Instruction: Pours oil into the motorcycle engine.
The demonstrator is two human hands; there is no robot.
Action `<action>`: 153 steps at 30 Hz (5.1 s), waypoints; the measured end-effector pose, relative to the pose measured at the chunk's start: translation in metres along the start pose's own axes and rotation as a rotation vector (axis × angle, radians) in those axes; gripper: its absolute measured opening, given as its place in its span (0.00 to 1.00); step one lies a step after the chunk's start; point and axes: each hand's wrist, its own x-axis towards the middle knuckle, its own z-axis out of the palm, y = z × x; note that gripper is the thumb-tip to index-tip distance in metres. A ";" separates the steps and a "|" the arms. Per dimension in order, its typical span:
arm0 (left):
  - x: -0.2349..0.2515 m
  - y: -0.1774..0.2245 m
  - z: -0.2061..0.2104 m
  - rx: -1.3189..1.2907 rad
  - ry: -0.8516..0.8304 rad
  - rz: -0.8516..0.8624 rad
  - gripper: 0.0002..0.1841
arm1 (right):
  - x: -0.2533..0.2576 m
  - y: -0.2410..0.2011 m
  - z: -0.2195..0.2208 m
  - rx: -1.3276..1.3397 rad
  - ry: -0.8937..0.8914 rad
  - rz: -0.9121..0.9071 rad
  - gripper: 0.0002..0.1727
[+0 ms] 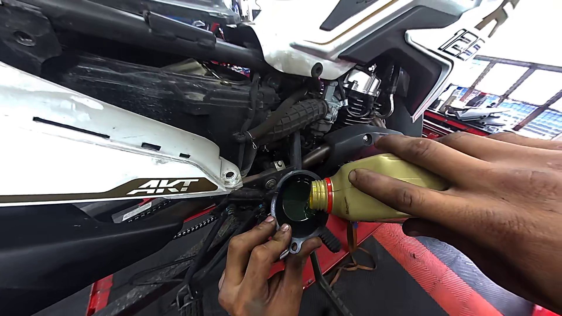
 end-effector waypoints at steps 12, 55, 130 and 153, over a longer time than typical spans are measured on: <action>0.001 -0.001 0.000 0.000 -0.012 0.014 0.16 | 0.000 0.002 -0.001 0.012 0.001 -0.002 0.31; 0.001 -0.003 0.000 -0.024 -0.002 0.022 0.16 | 0.000 0.003 0.000 0.011 -0.005 0.003 0.31; -0.002 -0.004 0.001 -0.047 0.032 0.005 0.16 | 0.013 -0.005 -0.007 -0.113 0.066 -0.137 0.34; -0.003 0.001 0.002 -0.061 0.050 -0.036 0.16 | 0.024 -0.017 -0.013 -0.263 0.144 -0.221 0.25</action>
